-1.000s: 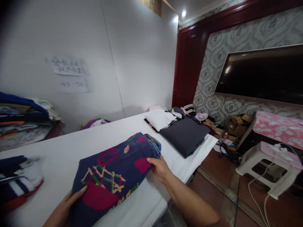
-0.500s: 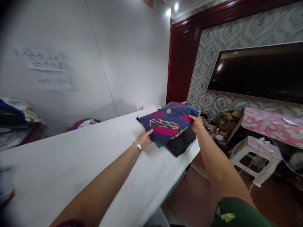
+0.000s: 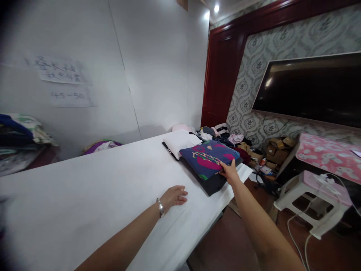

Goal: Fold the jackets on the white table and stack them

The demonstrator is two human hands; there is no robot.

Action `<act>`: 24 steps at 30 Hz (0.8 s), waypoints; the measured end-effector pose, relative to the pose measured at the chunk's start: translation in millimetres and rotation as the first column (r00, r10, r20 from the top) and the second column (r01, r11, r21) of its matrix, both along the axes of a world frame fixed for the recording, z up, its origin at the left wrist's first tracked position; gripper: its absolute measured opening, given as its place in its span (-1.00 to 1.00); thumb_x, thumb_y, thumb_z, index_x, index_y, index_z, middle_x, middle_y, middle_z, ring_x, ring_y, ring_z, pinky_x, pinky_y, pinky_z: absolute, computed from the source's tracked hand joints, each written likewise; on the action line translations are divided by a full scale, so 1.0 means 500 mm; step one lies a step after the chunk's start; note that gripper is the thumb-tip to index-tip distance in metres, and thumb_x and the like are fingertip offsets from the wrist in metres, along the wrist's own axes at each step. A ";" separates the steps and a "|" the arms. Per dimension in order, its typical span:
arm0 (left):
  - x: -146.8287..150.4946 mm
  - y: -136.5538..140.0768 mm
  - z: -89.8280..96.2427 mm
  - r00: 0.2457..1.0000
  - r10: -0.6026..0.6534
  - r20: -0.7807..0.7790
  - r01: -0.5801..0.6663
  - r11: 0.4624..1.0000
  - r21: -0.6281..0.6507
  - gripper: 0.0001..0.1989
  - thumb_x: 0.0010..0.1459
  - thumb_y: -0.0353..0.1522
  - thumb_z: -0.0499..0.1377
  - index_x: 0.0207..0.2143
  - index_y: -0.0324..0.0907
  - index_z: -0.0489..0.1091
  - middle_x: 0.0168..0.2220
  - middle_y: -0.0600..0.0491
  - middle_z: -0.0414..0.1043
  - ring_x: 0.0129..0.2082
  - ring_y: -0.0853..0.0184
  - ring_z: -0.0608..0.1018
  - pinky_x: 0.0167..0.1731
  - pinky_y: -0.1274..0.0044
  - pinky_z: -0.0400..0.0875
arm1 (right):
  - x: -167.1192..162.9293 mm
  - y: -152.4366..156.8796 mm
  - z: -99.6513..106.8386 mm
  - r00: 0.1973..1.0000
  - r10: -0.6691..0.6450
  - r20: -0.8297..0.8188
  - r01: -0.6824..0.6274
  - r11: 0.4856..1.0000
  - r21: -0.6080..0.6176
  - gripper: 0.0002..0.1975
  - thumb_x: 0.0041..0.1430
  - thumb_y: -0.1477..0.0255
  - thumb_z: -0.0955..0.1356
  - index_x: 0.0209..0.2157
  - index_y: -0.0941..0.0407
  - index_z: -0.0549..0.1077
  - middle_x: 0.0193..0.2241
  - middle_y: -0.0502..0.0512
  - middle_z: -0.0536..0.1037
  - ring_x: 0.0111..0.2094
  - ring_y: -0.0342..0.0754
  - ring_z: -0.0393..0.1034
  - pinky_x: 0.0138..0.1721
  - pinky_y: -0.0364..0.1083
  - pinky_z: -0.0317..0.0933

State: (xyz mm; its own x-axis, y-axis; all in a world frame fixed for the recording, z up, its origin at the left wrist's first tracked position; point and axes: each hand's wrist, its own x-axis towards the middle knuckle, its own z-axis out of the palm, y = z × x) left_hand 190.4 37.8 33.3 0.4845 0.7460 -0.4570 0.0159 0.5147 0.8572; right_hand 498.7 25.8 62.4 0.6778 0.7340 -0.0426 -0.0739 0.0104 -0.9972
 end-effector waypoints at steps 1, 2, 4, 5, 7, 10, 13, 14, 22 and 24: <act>-0.015 -0.008 -0.003 1.000 0.003 -0.001 -0.003 1.000 0.000 -0.81 0.15 -0.35 0.26 -0.20 -0.23 0.37 -0.26 -0.05 0.52 -0.49 0.40 0.57 -0.38 0.54 0.46 | -0.005 -0.008 -0.002 1.000 0.020 -0.003 -0.020 1.000 0.005 -0.30 -0.12 0.27 0.51 0.06 -0.13 0.20 -0.21 0.00 0.50 -0.42 -0.07 0.44 -0.41 -0.03 0.46; -0.030 -0.016 -0.007 1.000 0.004 -0.001 -0.004 1.000 0.001 -0.83 0.15 -0.35 0.25 -0.21 -0.22 0.38 -0.28 -0.03 0.52 -0.48 0.40 0.57 -0.38 0.54 0.46 | -0.011 -0.018 -0.006 0.999 0.039 -0.011 -0.039 0.999 0.008 -0.27 -0.13 0.27 0.51 0.09 -0.14 0.20 -0.26 -0.02 0.50 -0.42 -0.07 0.44 -0.40 -0.03 0.47; -0.056 -0.031 -0.015 1.000 0.005 0.001 -0.005 1.000 -0.002 -0.86 0.14 -0.37 0.25 -0.24 -0.21 0.40 -0.31 0.00 0.52 -0.47 0.40 0.58 -0.38 0.55 0.46 | -0.027 -0.042 -0.015 0.998 0.061 -0.003 -0.061 0.998 -0.021 -0.16 -0.13 0.27 0.51 0.20 -0.12 0.15 -0.31 -0.01 0.50 -0.40 -0.03 0.46 -0.42 -0.05 0.45; -0.068 -0.038 -0.020 1.000 0.008 0.000 -0.008 1.000 -0.005 -0.87 0.13 -0.38 0.25 -0.25 -0.20 0.41 -0.32 0.01 0.53 -0.47 0.40 0.58 -0.38 0.55 0.47 | -0.038 -0.054 -0.020 0.997 0.064 0.039 -0.062 0.996 -0.056 -0.13 -0.12 0.25 0.49 0.24 -0.10 0.13 -0.31 0.01 0.51 -0.39 -0.02 0.48 -0.45 -0.06 0.43; -0.085 -0.051 -0.028 1.000 0.017 -0.002 -0.017 1.000 -0.008 -0.89 0.12 -0.38 0.24 -0.27 -0.18 0.42 -0.33 0.03 0.54 -0.47 0.40 0.58 -0.39 0.55 0.47 | -0.063 -0.077 -0.022 0.964 0.084 0.251 -0.056 0.991 -0.118 -0.20 -0.06 0.21 0.45 0.23 -0.02 0.22 -0.26 0.08 0.53 -0.37 0.01 0.48 -0.45 -0.06 0.40; -0.098 -0.067 -0.038 1.000 0.027 -0.009 -0.027 1.000 0.006 -0.87 0.06 -0.38 0.26 -0.28 -0.16 0.44 -0.35 0.05 0.55 -0.47 0.41 0.57 -0.39 0.56 0.46 | -0.107 -0.090 0.006 0.708 0.099 0.699 -0.060 0.995 -0.081 -0.51 0.09 0.17 0.37 0.04 0.05 0.47 -0.17 0.16 0.54 -0.29 0.03 0.47 -0.24 0.03 0.41; -0.101 -0.080 -0.044 0.999 0.035 -0.005 -0.035 0.999 0.025 -0.81 -0.03 -0.34 0.31 -0.31 -0.15 0.45 -0.37 0.07 0.54 -0.48 0.41 0.56 -0.40 0.56 0.46 | -0.148 -0.055 0.071 0.444 0.033 0.895 -0.135 0.990 0.031 -0.59 0.23 0.17 0.27 0.01 0.06 0.51 -0.04 0.22 0.52 -0.06 0.10 0.44 0.03 0.10 0.32; -0.102 -0.084 -0.046 0.999 0.036 -0.002 -0.036 0.999 0.028 -0.78 -0.07 -0.33 0.32 -0.32 -0.15 0.45 -0.38 0.07 0.54 -0.49 0.41 0.56 -0.40 0.55 0.45 | -0.158 -0.030 0.095 0.385 0.020 0.923 -0.173 0.984 0.051 -0.57 0.26 0.18 0.25 0.04 0.06 0.49 0.03 0.23 0.49 0.04 0.11 0.40 0.11 0.11 0.27; -0.140 -0.107 -0.052 0.999 0.021 -0.027 -0.019 0.998 0.060 -0.64 -0.25 -0.15 0.37 -0.35 -0.06 0.44 -0.36 0.07 0.53 -0.53 0.40 0.53 -0.46 0.53 0.41 | -0.174 0.178 0.094 0.141 0.550 0.823 -0.170 0.832 -0.528 -0.44 0.24 0.09 0.28 0.23 -0.06 0.33 0.31 0.17 0.25 0.36 0.26 -0.03 0.28 0.39 -0.17; -0.162 -0.110 -0.048 0.999 0.030 -0.042 -0.026 0.996 0.087 -0.66 -0.23 -0.13 0.36 -0.35 0.00 0.45 -0.34 0.08 0.54 -0.50 0.39 0.54 -0.45 0.52 0.42 | -0.168 0.189 0.055 0.153 0.625 0.766 -0.159 0.780 -0.605 -0.50 0.24 0.08 0.30 0.18 -0.10 0.39 0.29 0.13 0.28 0.36 0.24 0.00 0.29 0.37 -0.21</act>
State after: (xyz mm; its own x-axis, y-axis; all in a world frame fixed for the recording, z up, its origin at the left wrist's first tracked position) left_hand 109.4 -17.4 9.2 0.4442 0.7964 -0.4104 0.0407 0.4397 0.8972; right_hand 414.5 120.1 90.1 0.0285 0.9974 0.0658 0.9597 -0.0090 -0.2808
